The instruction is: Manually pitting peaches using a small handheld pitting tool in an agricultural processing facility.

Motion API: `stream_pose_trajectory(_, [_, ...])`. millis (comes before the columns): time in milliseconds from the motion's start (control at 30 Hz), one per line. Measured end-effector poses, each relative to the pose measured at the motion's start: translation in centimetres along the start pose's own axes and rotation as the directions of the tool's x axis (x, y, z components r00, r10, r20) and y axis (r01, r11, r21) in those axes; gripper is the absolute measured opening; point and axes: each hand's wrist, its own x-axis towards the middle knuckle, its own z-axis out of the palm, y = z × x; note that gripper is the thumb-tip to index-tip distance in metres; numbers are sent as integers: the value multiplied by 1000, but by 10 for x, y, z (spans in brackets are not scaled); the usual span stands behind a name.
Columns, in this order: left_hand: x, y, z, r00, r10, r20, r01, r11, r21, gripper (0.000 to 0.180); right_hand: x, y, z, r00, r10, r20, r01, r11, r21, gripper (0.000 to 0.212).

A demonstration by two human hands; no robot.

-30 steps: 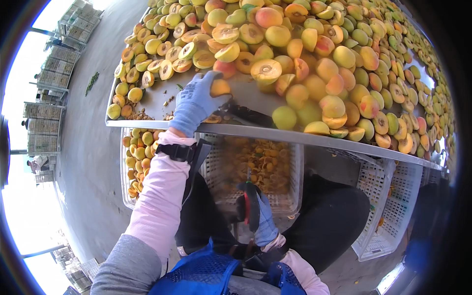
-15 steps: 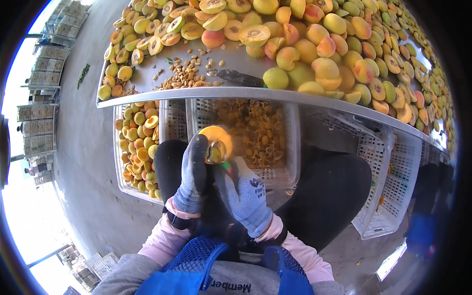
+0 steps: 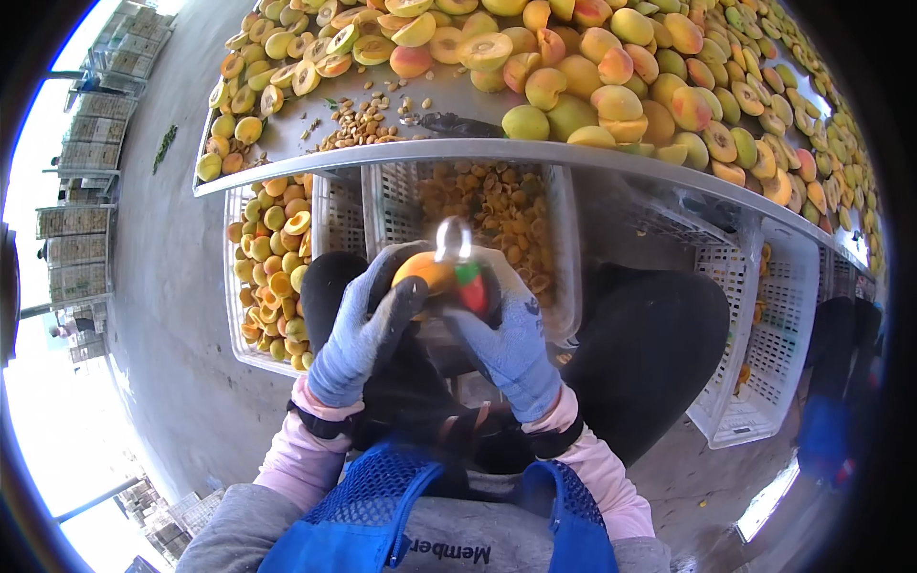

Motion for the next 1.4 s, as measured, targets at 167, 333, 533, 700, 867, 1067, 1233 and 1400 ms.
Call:
stream_pose_trajectory(167, [7, -8, -9, 991, -62, 117, 78, 987, -140, 35, -5, 6, 7, 983, -97, -155, 76, 987, -139, 30])
stream_pose_trajectory(333, [6, -7, 18, 934, -90, -345, -81, 889, -451, 34, -20, 4, 8, 965, 51, -258, -13, 989, 147, 26])
stream_pose_trajectory(533, [-6, -5, 29, 968, 8, -251, -123, 887, -444, 39, -9, 4, 23, 967, -69, -245, 53, 996, -72, 23])
stream_pose_trajectory(700, [-6, -21, 29, 925, 155, -347, -221, 962, -162, 35, -12, 1, 15, 966, -239, -99, 179, 894, -410, 18])
stream_pose_trajectory(867, [-5, -8, 27, 892, 18, -452, -166, 943, -289, 37, -11, 9, 5, 942, 184, -281, -135, 974, 184, 15])
stream_pose_trajectory(1067, [-2, -17, 30, 879, 101, -467, -242, 937, -253, 35, -27, -2, 23, 907, -409, 95, 402, 778, -484, 16])
stream_pose_trajectory(1233, [-2, -23, 40, 845, 130, -518, -291, 925, -243, 31, -30, 0, 30, 970, -237, 55, 224, 782, -581, 15])
stream_pose_trajectory(1400, [0, -24, 48, 803, 163, -573, -357, 902, -243, 32, -28, 3, 30, 950, -312, 20, 272, 791, -548, 15])
